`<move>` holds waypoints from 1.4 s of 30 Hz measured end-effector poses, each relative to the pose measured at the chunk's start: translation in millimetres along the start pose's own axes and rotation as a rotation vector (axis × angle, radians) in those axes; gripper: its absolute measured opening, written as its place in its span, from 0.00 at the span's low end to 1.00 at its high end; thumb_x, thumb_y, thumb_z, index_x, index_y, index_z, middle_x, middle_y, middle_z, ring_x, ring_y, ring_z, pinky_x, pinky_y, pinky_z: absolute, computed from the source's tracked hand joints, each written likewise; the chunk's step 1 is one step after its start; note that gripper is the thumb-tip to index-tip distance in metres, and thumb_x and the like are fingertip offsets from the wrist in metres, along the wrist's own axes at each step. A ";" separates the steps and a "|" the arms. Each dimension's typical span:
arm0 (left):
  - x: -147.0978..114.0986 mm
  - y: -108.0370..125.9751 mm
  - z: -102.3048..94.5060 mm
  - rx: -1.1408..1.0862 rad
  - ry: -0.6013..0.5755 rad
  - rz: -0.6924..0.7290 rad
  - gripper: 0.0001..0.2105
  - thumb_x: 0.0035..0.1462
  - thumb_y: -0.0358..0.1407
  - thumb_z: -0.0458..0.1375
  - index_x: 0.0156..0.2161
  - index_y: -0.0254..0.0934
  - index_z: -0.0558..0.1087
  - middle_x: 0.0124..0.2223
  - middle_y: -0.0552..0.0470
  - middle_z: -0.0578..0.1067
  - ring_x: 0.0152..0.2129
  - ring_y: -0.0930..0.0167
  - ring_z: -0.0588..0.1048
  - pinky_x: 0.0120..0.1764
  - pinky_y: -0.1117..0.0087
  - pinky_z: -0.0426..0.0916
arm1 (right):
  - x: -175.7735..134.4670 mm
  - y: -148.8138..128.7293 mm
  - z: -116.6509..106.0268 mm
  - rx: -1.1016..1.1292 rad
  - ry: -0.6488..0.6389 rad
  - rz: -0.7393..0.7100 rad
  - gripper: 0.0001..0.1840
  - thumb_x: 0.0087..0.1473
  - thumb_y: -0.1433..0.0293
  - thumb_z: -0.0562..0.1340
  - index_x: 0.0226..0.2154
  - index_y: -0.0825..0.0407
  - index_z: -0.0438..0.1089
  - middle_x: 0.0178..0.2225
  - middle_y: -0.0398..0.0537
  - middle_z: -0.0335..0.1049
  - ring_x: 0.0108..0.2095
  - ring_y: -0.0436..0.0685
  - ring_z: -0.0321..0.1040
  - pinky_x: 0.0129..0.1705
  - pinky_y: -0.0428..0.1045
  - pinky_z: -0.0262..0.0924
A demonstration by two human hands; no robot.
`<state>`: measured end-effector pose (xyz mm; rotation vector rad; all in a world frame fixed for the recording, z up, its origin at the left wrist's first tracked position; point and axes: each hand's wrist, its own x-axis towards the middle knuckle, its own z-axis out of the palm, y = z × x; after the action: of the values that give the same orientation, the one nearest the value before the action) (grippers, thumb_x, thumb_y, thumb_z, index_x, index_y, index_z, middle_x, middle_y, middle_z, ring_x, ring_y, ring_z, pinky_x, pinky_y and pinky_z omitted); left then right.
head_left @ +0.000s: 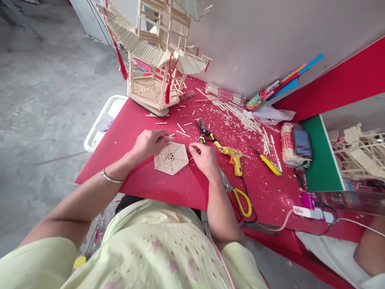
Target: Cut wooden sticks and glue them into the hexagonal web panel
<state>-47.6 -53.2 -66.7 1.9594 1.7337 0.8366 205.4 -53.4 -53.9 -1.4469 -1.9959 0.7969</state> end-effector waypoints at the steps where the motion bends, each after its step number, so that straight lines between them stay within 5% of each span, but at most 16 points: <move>1: 0.7 -0.3 -0.3 0.017 0.009 -0.017 0.22 0.63 0.53 0.57 0.41 0.36 0.83 0.25 0.51 0.76 0.21 0.74 0.66 0.26 0.72 0.58 | -0.1 1.1 0.3 0.001 0.004 -0.012 0.11 0.63 0.64 0.61 0.41 0.48 0.79 0.38 0.47 0.82 0.37 0.57 0.78 0.44 0.50 0.69; 11: 7.4 -13.2 2.7 0.075 0.055 -0.072 0.13 0.60 0.42 0.58 0.40 0.39 0.84 0.36 0.51 0.82 0.28 0.71 0.73 0.32 0.71 0.63 | -0.4 -1.2 1.9 -0.033 0.070 -0.087 0.09 0.63 0.65 0.63 0.37 0.49 0.79 0.35 0.46 0.81 0.35 0.55 0.76 0.40 0.48 0.65; 17: 8.9 -20.4 -5.6 0.229 0.006 -0.033 0.15 0.58 0.49 0.62 0.42 0.41 0.82 0.41 0.47 0.78 0.33 0.67 0.75 0.31 0.70 0.63 | 0.3 -8.3 -0.8 -0.106 0.087 -0.031 0.11 0.64 0.62 0.63 0.35 0.48 0.79 0.34 0.47 0.82 0.33 0.56 0.76 0.36 0.48 0.60; 27: 33.6 -31.2 2.8 0.189 0.002 -0.038 0.11 0.58 0.44 0.60 0.34 0.38 0.78 0.38 0.48 0.77 0.31 0.68 0.71 0.32 0.69 0.59 | 2.0 -4.7 2.4 -0.157 0.102 -0.006 0.12 0.65 0.62 0.62 0.35 0.48 0.80 0.33 0.47 0.81 0.31 0.55 0.73 0.36 0.47 0.59; 36: 52.5 -30.1 2.5 -0.250 -0.243 -0.171 0.13 0.51 0.43 0.64 0.37 0.34 0.79 0.24 0.53 0.74 0.21 0.72 0.69 0.27 0.71 0.64 | 5.3 3.7 5.4 -0.167 0.142 0.011 0.12 0.65 0.62 0.61 0.36 0.48 0.80 0.31 0.46 0.80 0.31 0.54 0.73 0.36 0.47 0.59; 42: 60.7 -22.1 -6.4 -0.368 -0.450 -0.132 0.15 0.47 0.43 0.68 0.37 0.34 0.82 0.27 0.48 0.78 0.22 0.73 0.72 0.27 0.71 0.68 | 5.8 3.8 9.5 -0.168 0.147 -0.010 0.13 0.66 0.61 0.60 0.38 0.47 0.80 0.36 0.47 0.81 0.35 0.55 0.75 0.40 0.48 0.61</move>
<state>-65.0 9.3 -65.5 1.6142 1.3218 0.5628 199.5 -48.3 -62.6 -1.5402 -1.9941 0.5125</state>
